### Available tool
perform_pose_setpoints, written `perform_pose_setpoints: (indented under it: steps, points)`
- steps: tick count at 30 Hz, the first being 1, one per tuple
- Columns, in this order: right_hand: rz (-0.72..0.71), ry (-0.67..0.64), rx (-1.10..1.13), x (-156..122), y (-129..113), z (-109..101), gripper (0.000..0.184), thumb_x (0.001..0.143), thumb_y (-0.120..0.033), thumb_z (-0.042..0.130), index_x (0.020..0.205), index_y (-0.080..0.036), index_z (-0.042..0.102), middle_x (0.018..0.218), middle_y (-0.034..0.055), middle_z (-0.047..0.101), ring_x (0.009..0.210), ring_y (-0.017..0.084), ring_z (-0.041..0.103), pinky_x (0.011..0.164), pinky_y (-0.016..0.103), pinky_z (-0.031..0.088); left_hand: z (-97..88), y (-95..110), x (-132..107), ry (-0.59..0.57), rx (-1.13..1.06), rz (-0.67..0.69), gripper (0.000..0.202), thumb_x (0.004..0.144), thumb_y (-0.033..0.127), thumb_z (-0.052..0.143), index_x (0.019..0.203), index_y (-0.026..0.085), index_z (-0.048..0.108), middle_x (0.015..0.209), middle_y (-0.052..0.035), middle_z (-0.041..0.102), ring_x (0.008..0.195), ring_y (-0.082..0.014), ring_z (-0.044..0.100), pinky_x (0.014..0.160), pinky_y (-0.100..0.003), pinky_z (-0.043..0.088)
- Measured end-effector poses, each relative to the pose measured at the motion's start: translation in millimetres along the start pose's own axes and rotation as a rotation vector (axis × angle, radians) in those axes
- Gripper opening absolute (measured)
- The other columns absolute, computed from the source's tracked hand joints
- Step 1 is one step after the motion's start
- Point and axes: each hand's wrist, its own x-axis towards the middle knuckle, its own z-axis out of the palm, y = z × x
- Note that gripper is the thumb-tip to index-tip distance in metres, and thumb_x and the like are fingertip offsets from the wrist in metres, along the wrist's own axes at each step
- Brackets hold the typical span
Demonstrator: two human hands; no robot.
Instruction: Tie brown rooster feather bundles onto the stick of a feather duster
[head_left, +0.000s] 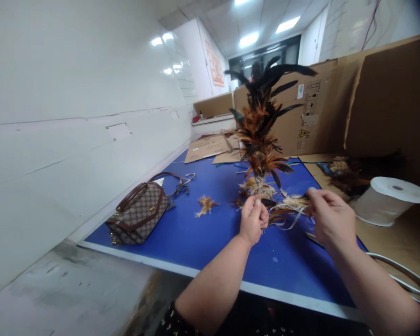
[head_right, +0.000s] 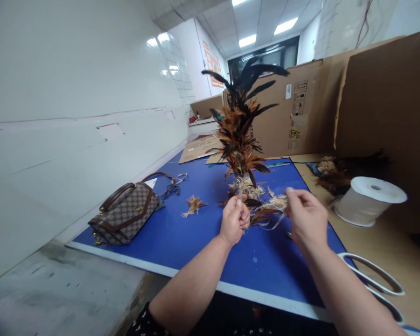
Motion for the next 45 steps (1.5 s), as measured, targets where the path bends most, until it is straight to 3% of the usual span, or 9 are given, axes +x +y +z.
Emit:
perform_pose_setpoints:
  steps: [4,10,15,19,25,31,36,40,45]
  points:
    - [-0.096,-0.307,-0.144,-12,-13,39,0.035,0.08,-0.05,0.081,0.093,-0.019,0.072,0.069,0.0014,0.065,0.054,0.013,0.054,0.049,0.025,0.045,0.7,-5,-3,-0.001,0.157,0.03,0.047,0.093,0.062,0.063,0.11,0.019,0.059,0.061,0.0081,0.041,0.045,-0.0053,0.029,0.044,-0.019,0.024]
    - [-0.222,-0.306,-0.257,-4,-7,68,0.032,0.085,-0.048,0.074,0.091,-0.018,0.07,0.07,0.0031,0.068,0.058,0.016,0.058,0.055,0.027,0.048,-3.6,-11,-3,0.093,0.275,0.069,0.044,0.089,0.063,0.067,0.096,0.02,0.061,0.063,0.0047,0.046,0.052,-0.0088,0.037,0.049,-0.021,0.031]
    - [-0.257,-0.388,-0.176,7,4,66,0.033,0.091,-0.052,0.068,0.09,-0.018,0.069,0.068,0.0013,0.064,0.057,0.014,0.055,0.053,0.025,0.046,-4.0,-10,-2,0.079,0.213,0.084,0.043,0.09,0.059,0.068,0.095,0.017,0.061,0.07,0.0042,0.046,0.055,-0.0057,0.036,0.051,-0.019,0.032]
    - [-0.208,-0.372,-0.146,6,14,58,0.033,0.088,-0.051,0.072,0.089,-0.018,0.072,0.067,0.0022,0.066,0.057,0.015,0.056,0.051,0.025,0.046,1.1,-6,1,0.098,0.05,0.068,0.043,0.089,0.054,0.073,0.111,0.02,0.058,0.071,0.0069,0.043,0.05,-0.0032,0.028,0.044,-0.017,0.021]
    - [-0.176,-0.359,-0.157,0,33,43,0.03,0.086,-0.047,0.076,0.094,-0.019,0.079,0.075,0.0043,0.073,0.068,0.019,0.066,0.057,0.029,0.052,5.6,2,5,0.11,-0.04,0.043,0.041,0.09,0.055,0.072,0.107,0.022,0.055,0.067,0.0084,0.039,0.046,-0.0027,0.024,0.042,-0.016,0.015]
    - [-0.227,-0.362,-0.134,-7,31,44,0.03,0.09,-0.048,0.07,0.096,-0.019,0.075,0.093,0.0087,0.078,0.08,0.022,0.072,0.073,0.035,0.058,5.0,-2,3,0.053,0.014,-0.034,0.043,0.086,0.055,0.076,0.103,0.019,0.059,0.068,0.0071,0.042,0.046,-0.0022,0.027,0.042,-0.016,0.018]
    - [-0.198,-0.309,-0.167,-11,28,45,0.033,0.087,-0.049,0.075,0.099,-0.021,0.066,0.065,-0.0015,0.062,0.054,0.015,0.056,0.055,0.029,0.05,5.2,-10,0,0.038,0.073,-0.091,0.046,0.085,0.058,0.076,0.1,0.019,0.056,0.066,0.0075,0.045,0.045,-0.002,0.029,0.041,-0.015,0.018]
    - [-0.265,-0.298,-0.283,-10,33,43,0.036,0.082,-0.05,0.08,0.096,-0.023,0.061,0.058,-0.0056,0.052,0.05,0.014,0.049,0.05,0.027,0.044,4.9,-16,-1,0.043,0.121,-0.07,0.044,0.086,0.056,0.076,0.095,0.02,0.053,0.064,0.0085,0.045,0.045,-0.0023,0.03,0.041,-0.015,0.02]
    - [-0.402,-0.275,-0.356,-5,42,41,0.022,0.091,-0.044,0.069,0.091,-0.022,0.065,0.075,0.0029,0.066,0.063,0.018,0.059,0.062,0.031,0.051,3.5,-17,-2,0.048,0.213,-0.054,0.045,0.086,0.059,0.075,0.094,0.02,0.054,0.062,0.0085,0.044,0.045,-0.0027,0.032,0.042,-0.015,0.025]
